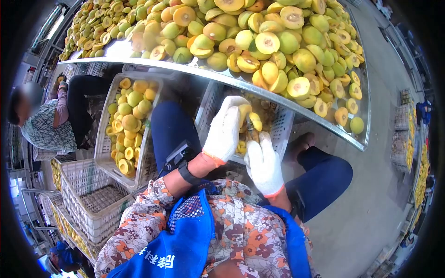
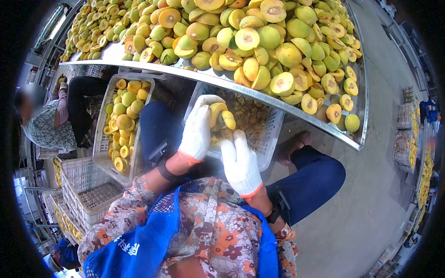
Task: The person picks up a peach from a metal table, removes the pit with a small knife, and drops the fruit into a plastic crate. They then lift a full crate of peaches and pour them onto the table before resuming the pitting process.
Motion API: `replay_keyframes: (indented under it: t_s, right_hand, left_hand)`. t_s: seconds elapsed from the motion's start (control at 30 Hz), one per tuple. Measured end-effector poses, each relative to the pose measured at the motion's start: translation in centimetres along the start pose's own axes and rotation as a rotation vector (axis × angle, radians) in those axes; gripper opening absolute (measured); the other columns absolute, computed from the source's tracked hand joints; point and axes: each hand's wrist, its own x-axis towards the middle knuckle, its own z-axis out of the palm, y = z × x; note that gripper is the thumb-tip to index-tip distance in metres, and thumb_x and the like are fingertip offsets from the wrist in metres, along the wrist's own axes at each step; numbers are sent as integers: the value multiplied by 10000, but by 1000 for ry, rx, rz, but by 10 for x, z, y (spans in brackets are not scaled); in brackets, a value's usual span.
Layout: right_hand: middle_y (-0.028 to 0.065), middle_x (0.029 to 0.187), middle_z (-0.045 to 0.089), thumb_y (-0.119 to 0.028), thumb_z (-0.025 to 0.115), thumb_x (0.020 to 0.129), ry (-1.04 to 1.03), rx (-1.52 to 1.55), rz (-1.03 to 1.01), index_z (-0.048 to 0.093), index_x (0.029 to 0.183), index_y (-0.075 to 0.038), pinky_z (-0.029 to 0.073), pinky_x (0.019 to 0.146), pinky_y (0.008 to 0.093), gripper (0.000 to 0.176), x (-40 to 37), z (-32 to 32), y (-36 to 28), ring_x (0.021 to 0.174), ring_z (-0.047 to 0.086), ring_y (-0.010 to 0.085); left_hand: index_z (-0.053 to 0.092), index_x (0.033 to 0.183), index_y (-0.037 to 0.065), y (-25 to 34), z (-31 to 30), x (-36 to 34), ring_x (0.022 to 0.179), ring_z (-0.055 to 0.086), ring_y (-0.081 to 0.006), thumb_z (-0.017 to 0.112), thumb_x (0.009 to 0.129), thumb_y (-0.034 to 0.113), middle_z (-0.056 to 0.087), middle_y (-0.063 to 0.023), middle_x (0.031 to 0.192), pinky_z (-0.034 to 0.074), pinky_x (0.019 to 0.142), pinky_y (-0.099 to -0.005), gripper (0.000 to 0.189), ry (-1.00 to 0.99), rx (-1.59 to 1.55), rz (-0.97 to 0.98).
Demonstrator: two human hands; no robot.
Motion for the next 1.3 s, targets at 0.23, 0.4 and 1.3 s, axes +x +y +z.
replay_keyframes:
  t_s: [0.23,0.4,1.3]
  right_hand:
    - [374,1293,560,-33,658,861,-113,79,60,598,1282,-7,550,763,477,426,-1,-12,-7,921,649,474]
    - [365,1306,553,-20,656,866,-54,18,28,597,1288,-4,545,741,471,427,-1,-8,-6,895,652,456]
    - [386,1284,543,-36,678,840,-14,24,37,606,1205,-27,547,666,483,373,-2,-3,-4,736,618,469]
  left_hand:
    - [608,1127,57,-17,-3,8,961,577,-119,327,1116,294,616,-56,1043,491,898,-289,369,-63,-121,-81]
    - [614,1106,69,-11,8,7,960,599,-130,321,1119,307,630,-55,1032,513,886,-291,378,7,-259,-142]
    - [626,1039,0,-3,-6,21,860,612,-234,329,1094,297,608,-131,937,497,832,-331,423,-134,239,92]
